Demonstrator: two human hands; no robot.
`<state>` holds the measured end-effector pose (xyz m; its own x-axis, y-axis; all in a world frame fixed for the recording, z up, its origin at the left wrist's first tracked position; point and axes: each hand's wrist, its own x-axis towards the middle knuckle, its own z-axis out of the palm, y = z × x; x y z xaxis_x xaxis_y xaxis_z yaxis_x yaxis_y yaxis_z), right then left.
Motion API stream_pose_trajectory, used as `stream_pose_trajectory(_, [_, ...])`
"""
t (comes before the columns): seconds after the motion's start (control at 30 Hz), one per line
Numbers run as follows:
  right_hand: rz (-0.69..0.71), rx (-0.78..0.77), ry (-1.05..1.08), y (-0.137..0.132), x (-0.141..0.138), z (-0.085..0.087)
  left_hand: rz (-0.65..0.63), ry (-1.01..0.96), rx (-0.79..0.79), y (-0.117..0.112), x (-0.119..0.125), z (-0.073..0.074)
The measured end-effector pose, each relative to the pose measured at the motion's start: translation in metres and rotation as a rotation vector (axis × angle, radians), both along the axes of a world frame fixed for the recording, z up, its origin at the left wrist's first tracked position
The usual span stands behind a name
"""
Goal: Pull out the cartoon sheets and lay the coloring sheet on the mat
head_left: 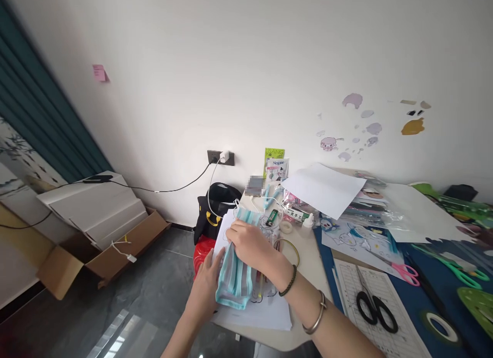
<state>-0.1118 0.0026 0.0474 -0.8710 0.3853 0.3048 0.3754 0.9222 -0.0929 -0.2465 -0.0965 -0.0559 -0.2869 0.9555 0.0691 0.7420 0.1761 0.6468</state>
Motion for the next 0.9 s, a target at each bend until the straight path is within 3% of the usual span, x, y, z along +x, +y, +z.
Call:
stream_pose_trajectory(0.07, [-0.008,-0.022,0.001,-0.002,-0.002,-0.003,0.089,-0.227,0.010,0.000,-0.005,0.003])
stream_pose_trajectory(0.27, [-0.083,-0.087,0.082,-0.013,-0.008,0.000,0.234,-0.631,-0.016,-0.003,-0.024,0.003])
stream_pose_trajectory(0.4, [-0.179,-0.122,0.219,-0.051,0.024,0.009,0.346,-0.713,-0.013,0.003,-0.049,-0.006])
stream_pose_trajectory(0.5, [-0.204,-0.418,0.551,-0.085,0.065,-0.005,0.280,-0.838,-0.176,0.015,-0.058,-0.007])
stream_pose_trajectory(0.63, [-0.586,-0.918,0.654,-0.109,0.107,-0.054,0.162,-0.975,-0.260,0.027,-0.047,0.004])
stream_pose_trajectory(0.7, [-0.676,-1.113,0.708,-0.111,0.114,-0.073,0.144,-0.999,-0.281,0.030,-0.039,0.012])
stream_pose_trajectory(0.77, [-0.711,-1.311,0.893,-0.110,0.114,-0.080,0.149,-1.002,-0.291,0.030,-0.033,0.019])
stream_pose_trajectory(0.9, [-0.735,-1.560,1.221,-0.102,0.112,-0.070,0.148,-0.953,-0.243,0.028,-0.026,0.033])
